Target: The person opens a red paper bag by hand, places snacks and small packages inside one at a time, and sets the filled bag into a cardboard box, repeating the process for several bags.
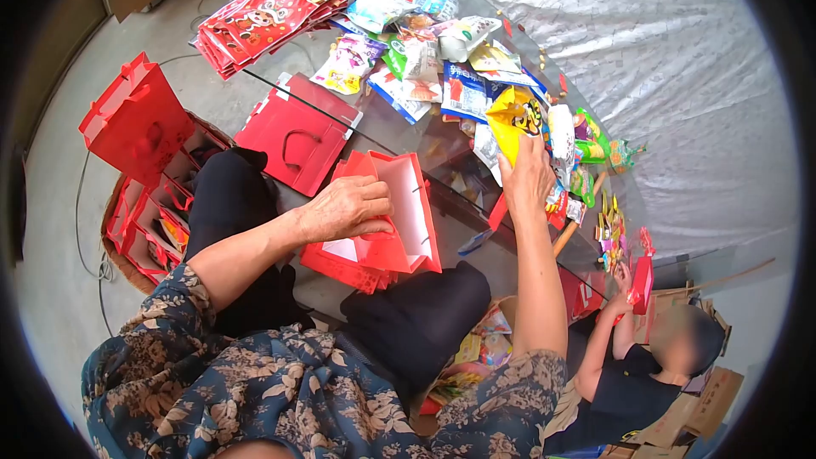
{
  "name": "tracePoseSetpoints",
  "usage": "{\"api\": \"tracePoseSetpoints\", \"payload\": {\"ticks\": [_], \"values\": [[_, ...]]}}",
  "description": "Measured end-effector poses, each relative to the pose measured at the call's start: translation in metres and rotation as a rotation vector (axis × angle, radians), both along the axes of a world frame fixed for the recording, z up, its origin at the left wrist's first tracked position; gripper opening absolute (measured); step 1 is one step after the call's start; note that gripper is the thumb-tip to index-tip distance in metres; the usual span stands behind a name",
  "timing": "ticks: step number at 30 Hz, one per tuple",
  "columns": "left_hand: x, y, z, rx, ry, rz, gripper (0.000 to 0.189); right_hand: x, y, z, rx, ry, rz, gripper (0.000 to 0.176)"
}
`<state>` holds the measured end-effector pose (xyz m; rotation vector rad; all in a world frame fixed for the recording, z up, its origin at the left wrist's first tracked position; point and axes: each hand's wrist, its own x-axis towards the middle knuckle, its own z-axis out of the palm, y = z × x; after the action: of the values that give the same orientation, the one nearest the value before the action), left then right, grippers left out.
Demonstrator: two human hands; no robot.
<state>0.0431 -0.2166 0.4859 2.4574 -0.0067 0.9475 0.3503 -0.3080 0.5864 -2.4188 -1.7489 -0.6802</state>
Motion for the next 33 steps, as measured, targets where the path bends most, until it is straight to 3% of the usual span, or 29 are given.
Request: {"api": "tracePoseSetpoints", "payload": {"ticks": [3,7,10,18,25,29,31,33], "values": [[0.000,0.002,0.000,-0.010,-0.022,0.001,0.027,0.006,0.025,-0.008,-0.074,-0.052,-0.039,0.049],[-0.002,0.003,0.002,-0.020,0.008,0.010,0.027,0.017,0.043,-0.013,-0.074,-0.115,-0.072,0.033],[-0.002,0.004,0.002,-0.026,0.000,0.007,0.027,0.026,0.039,-0.011,0.010,-0.130,0.030,0.025],[-0.001,0.000,0.006,-0.046,-0.001,-0.034,0.028,0.023,0.003,0.036,0.156,-0.173,0.108,0.015],[0.003,-0.008,0.010,-0.258,-0.033,0.133,0.038,-0.016,-0.056,0.069,0.284,-0.130,0.300,0.015],[0.004,-0.011,0.009,-0.309,-0.017,0.218,0.047,-0.042,-0.099,0.065,0.413,0.031,0.321,0.019],[0.005,-0.011,0.006,-0.263,-0.001,0.218,0.044,-0.059,-0.117,0.056,0.531,0.311,0.186,0.017],[0.008,-0.012,-0.001,-0.234,-0.055,0.155,0.023,-0.070,-0.134,0.049,0.604,0.574,0.109,0.016]]}}
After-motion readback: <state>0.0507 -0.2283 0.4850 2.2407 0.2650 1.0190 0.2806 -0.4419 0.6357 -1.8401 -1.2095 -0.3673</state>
